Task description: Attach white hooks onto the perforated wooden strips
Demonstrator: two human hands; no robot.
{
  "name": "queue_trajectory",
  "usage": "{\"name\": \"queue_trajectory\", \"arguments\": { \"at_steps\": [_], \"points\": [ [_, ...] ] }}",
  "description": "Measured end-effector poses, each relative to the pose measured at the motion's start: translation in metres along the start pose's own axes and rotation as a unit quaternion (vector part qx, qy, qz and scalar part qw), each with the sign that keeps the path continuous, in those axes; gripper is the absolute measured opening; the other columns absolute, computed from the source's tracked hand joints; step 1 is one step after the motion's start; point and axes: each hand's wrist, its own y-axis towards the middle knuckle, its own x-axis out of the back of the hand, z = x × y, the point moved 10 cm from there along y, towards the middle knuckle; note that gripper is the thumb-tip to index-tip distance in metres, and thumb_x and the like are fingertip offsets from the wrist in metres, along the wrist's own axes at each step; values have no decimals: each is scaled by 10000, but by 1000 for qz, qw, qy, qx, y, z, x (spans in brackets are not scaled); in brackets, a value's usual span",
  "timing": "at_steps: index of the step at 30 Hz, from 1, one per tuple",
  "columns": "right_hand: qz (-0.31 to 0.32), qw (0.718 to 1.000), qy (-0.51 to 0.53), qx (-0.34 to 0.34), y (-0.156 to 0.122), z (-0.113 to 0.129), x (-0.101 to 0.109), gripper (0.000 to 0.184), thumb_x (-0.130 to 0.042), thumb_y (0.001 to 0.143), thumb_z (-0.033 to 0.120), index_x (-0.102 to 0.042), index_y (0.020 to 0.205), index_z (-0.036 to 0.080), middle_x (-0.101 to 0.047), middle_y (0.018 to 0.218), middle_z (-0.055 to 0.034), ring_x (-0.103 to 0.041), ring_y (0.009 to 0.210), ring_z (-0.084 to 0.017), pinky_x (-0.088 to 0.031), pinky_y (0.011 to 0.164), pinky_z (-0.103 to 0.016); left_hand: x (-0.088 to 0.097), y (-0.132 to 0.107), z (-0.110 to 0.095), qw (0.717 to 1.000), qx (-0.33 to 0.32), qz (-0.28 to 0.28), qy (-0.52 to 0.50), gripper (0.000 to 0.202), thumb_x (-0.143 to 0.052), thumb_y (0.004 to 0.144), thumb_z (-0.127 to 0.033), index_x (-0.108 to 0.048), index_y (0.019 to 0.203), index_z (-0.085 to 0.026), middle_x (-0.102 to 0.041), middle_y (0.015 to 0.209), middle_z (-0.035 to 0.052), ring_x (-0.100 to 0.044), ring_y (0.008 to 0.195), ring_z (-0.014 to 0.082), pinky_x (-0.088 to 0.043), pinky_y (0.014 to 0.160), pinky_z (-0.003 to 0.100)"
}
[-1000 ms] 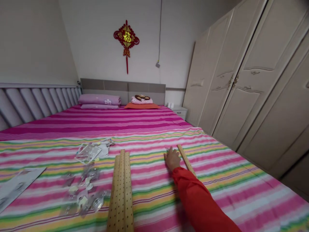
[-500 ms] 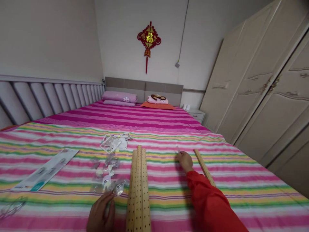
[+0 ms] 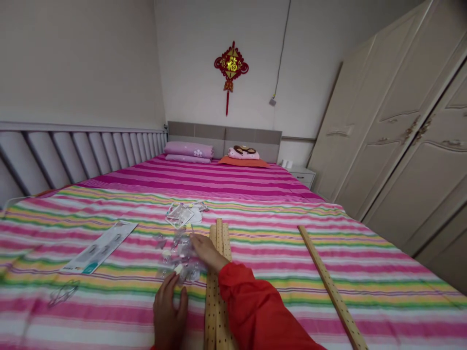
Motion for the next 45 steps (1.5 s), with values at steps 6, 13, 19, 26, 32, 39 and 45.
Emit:
{"name": "queue_trajectory", "arguments": {
  "at_steps": [6, 13, 19, 26, 32, 39, 45],
  "points": [
    [-1, 1000, 0, -11, -20, -1, 15, 341, -401, 854, 300, -476, 539, 192, -435, 499, 41, -483, 528, -127, -362, 510, -222, -1, 0, 0, 1000, 0, 1, 4, 281, -453, 856, -302, -523, 1090, -164, -575, 1127, 135, -531, 1070, 265, -436, 907, 432],
    [21, 999, -4, 27, -47, 26, 1, 194, -493, 829, 240, -675, 814, 176, -596, 655, 24, -573, 661, -143, -447, 605, -230, -2, 2, -1, 1000, -7, 0, 10, 277, -438, 856, -316, -534, 1062, -157, -591, 1095, 137, -539, 1054, 267, -437, 905, 426],
    [-177, 962, -173, 113, -160, 19, 99, 282, -504, 848, 235, -651, 1086, 199, -657, 1104, -101, -579, 1033, -226, -450, 908, -368, -2, 5, -2, 1000, -4, 3, 14, 292, -416, 848, -344, -551, 1025, -156, -602, 1070, 145, -549, 1028, 280, -435, 895, 436],
    [-446, 746, -483, -108, -331, -41, 300, 472, -461, 837, 419, -591, 1140, 81, -580, 1125, -237, -535, 1020, -361, -427, 833, -491, -3, 8, -7, 1000, -13, 14, 12, 287, -426, 830, -346, -565, 995, -156, -613, 1026, 147, -557, 992, 289, -435, 871, 436],
    [-390, 800, -433, -144, -333, -71, 312, 353, -397, 857, 377, -647, 925, 138, -596, 732, -109, -566, 724, -272, -444, 676, -372, 1, 7, -6, 999, 8, 3, 37, 266, -430, 830, -326, -579, 976, -162, -613, 1034, 133, -554, 1003, 274, -427, 880, 418],
    [-387, 890, -234, -63, -279, -44, 200, 422, -392, 889, 377, -570, 1191, 142, -581, 825, -82, -568, 745, -235, -478, 622, -320, 3, 6, -5, 998, 11, -1, 61, 263, -430, 839, -320, -587, 963, -150, -613, 1046, 141, -552, 995, 276, -432, 848, 413],
    [-313, 916, -244, -57, -250, -33, 109, 329, -460, 867, 335, -626, 1141, 257, -571, 851, -79, -583, 798, -266, -491, 634, -346, 0, 4, -1, 999, 16, 3, 49, 254, -437, 837, -310, -578, 976, -152, -609, 1053, 140, -544, 1024, 271, -426, 876, 418]
  ]
}}
